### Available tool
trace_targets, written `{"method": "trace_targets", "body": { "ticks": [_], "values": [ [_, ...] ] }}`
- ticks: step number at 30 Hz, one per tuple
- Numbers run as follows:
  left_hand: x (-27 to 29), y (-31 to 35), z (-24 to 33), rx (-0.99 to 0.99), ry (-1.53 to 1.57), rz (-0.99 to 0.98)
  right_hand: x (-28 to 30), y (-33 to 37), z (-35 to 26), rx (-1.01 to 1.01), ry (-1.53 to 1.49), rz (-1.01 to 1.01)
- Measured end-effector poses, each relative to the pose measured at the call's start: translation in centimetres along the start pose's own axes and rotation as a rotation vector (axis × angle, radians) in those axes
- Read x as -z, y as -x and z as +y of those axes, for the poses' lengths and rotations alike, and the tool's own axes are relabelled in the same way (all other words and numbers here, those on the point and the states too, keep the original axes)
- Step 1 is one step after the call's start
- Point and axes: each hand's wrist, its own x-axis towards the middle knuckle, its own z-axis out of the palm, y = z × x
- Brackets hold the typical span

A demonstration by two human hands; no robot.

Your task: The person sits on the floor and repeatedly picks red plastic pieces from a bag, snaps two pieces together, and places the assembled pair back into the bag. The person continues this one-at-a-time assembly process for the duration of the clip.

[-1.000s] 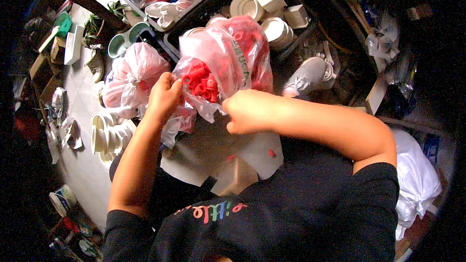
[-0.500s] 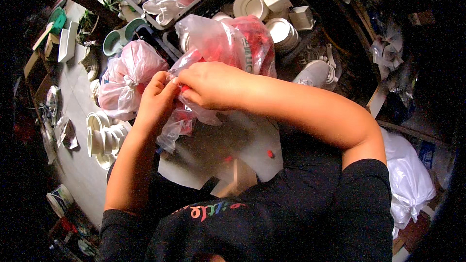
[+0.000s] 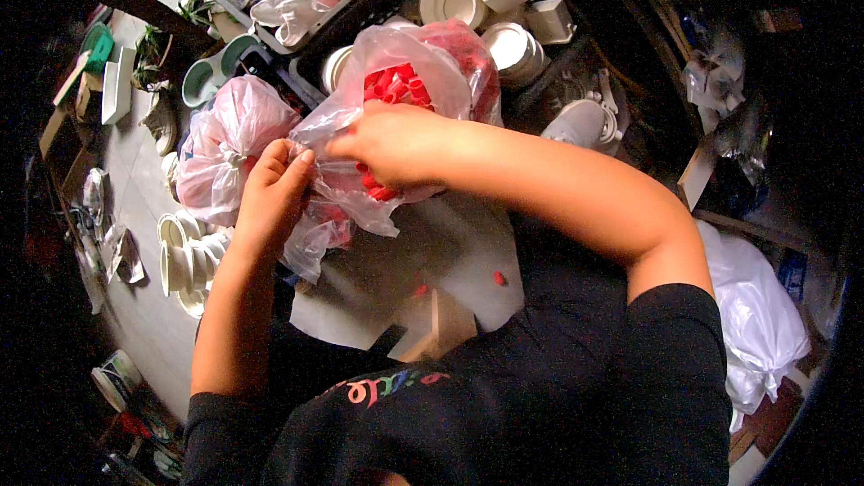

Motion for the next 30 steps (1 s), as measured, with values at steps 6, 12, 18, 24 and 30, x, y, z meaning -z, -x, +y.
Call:
{"method": "trace_targets", "body": {
  "ticks": [6,12,18,24,30],
  "values": [
    [0.1,0.2,0.6,-0.013,-0.053,0.006,3.4,1.4,1.0,-0.051,0.292,-0.482],
    [-0.7,0.4,1.1,-0.069,-0.048,-0.021,4.1,2.3,1.2,-0.296,-0.106,0.116],
    [-0.6,0.1,1.4,-0.003,-0.014,-0.008,7.3,4.1,0.9,-0.101,0.113,-0.336],
    [-3.3,-0.3,5.7,-0.117,0.1,-0.069,12.9,8.6,0.2,-0.251,0.458,-0.248],
    [-4.5,-2.1,17.6,-0.425,0.125,-0.113,21.1,10.6,-1.0,-0.242,0.507,0.134]
  ]
}}
